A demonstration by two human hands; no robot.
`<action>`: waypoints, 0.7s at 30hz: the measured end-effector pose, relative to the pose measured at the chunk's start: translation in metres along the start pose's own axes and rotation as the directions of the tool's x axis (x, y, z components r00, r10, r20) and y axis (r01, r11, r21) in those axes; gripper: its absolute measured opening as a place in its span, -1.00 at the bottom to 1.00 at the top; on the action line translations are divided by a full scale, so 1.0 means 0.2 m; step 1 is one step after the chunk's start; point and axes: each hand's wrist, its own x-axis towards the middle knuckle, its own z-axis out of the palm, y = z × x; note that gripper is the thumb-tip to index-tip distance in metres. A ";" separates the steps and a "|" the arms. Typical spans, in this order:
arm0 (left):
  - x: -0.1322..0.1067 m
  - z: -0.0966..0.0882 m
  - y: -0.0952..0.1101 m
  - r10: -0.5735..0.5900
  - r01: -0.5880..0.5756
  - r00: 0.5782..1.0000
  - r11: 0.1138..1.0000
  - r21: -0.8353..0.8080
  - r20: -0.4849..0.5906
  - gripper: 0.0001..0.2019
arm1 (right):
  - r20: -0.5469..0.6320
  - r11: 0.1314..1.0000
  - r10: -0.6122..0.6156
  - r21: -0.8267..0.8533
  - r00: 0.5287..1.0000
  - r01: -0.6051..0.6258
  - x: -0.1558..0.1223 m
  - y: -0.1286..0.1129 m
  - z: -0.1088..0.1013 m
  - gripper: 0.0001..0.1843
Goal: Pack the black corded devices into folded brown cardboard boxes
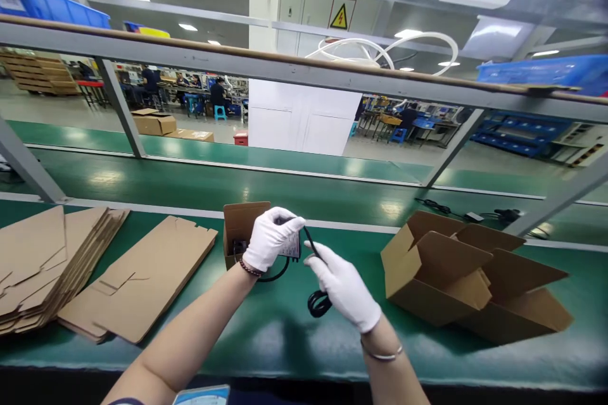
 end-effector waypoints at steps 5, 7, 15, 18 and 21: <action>-0.05 -0.04 0.03 0.094 -0.154 0.962 0.962 -0.225 -0.256 -0.71 | -0.058 0.974 -0.110 0.192 0.992 0.119 0.10 -0.09 0.28 -0.64; -0.05 -0.08 0.02 0.107 -0.206 0.943 0.931 -0.300 -0.316 -0.67 | -0.132 0.950 -0.153 0.254 0.979 0.183 0.16 -0.12 0.33 -0.61; 0.23 -0.53 -0.05 -0.247 -0.262 0.724 0.765 0.588 0.644 -0.36 | 0.033 0.999 0.004 -0.039 0.999 -0.003 0.43 -0.16 0.19 -0.59; 0.24 -0.53 -0.13 -0.603 -0.393 0.605 0.342 0.853 0.520 -0.43 | 0.156 0.804 0.082 -0.593 0.984 0.027 0.58 -0.22 0.25 -0.61; 0.21 -0.45 -0.22 -0.650 -0.425 0.610 0.217 0.879 0.454 -0.53 | 0.312 0.503 0.179 -0.844 0.933 0.185 0.71 -0.30 0.41 -0.67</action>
